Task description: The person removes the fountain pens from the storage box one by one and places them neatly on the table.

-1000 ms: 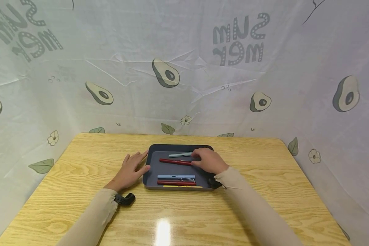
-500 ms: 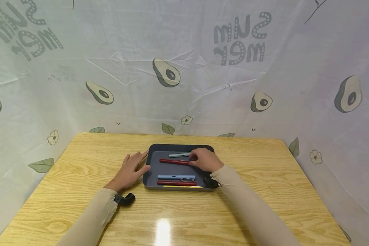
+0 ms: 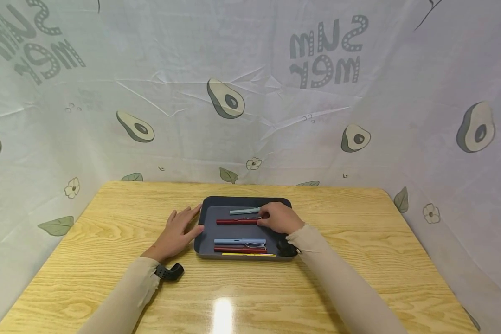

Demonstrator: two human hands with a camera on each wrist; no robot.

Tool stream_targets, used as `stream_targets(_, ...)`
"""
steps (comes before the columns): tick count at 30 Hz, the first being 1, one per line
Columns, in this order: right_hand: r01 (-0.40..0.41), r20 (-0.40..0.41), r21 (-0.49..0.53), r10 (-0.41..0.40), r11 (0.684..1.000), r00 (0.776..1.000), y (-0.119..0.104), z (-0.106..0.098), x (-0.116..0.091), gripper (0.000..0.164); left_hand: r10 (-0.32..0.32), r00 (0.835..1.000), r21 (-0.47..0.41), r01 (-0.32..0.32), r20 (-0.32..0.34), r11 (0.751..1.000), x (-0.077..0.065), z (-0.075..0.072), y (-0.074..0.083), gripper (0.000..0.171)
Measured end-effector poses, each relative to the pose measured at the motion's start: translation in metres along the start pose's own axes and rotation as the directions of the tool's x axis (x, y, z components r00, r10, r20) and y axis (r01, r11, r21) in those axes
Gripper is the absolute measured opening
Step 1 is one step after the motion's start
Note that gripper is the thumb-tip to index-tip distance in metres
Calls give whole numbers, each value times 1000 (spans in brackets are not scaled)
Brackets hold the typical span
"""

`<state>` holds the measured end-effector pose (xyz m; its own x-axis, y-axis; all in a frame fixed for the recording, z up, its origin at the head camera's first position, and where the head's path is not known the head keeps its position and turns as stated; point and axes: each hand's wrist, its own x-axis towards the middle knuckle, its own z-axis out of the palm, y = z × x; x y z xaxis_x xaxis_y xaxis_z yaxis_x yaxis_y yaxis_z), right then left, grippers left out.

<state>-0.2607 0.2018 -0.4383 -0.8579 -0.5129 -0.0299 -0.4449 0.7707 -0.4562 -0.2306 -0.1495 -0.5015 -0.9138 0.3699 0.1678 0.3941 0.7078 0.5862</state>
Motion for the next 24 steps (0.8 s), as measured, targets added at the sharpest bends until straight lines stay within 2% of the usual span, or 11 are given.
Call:
stream_targets(7, 2, -7, -27, -3, 1000, 1000, -2, 0, -1, 8, -13, 1000, -8, 13, -4, 1000, -1, 1, -1, 77)
stream_targets(11, -14, 3, 14, 14, 1000, 1000, -3, -1, -1, 2, -8, 1000, -14, 8, -13, 1000, -1, 2, 0, 77)
stream_targets(17, -35, 12, 91, 34, 995, 999, -5, -2, -2, 12, -9, 1000, -14, 9, -15, 1000, 0, 3, -1, 77)
stream_targets(24, -29, 22, 84, 27, 996, 999, -3, -4, -4, 4, -15, 1000, -13, 15, -11, 1000, -1, 2, 0, 77)
